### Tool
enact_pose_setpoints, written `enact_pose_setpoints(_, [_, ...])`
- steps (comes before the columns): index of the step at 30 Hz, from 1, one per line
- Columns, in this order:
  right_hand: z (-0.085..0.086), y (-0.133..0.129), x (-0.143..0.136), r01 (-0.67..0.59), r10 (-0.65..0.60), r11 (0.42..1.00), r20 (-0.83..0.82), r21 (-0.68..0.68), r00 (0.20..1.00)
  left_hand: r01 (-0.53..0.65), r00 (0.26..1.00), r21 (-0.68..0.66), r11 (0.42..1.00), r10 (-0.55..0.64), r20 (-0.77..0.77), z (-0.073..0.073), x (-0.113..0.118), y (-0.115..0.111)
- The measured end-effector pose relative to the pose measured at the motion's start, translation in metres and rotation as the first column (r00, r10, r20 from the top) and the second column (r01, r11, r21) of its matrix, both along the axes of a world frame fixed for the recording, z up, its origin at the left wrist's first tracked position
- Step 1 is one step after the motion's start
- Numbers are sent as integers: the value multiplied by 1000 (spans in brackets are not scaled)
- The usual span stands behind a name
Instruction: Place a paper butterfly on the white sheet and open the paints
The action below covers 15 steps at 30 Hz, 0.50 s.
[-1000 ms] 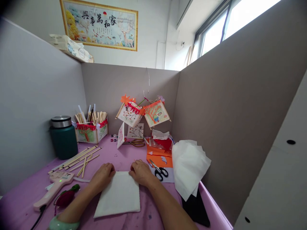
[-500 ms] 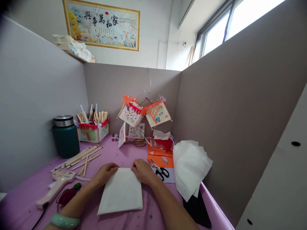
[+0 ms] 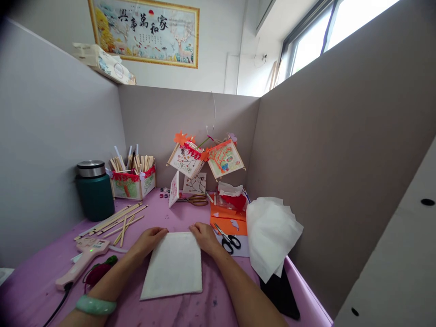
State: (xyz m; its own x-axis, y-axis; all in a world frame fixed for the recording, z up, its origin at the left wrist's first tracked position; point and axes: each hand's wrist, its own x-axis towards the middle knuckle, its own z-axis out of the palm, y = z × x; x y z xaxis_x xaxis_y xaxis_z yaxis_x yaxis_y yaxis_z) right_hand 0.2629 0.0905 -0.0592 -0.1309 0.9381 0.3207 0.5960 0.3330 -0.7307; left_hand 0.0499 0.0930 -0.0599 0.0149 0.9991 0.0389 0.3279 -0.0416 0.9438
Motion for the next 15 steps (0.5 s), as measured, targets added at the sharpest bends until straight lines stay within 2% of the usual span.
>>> enact_pose_setpoints(3, [-1,0,0,4,-4,1000,-29,-2,1000,27,995,-131,991,-13,104,6,0,-8])
enact_pose_setpoints(7, [-2,0,1,13,-14,1000,-60,-9,998,76,971,-211,975,-25,237,13,1,-15])
enact_pose_setpoints(15, [-4,2,2,12,-16,999,-93,-35,996,46,960,-137,989,-6,281,8,2,-8])
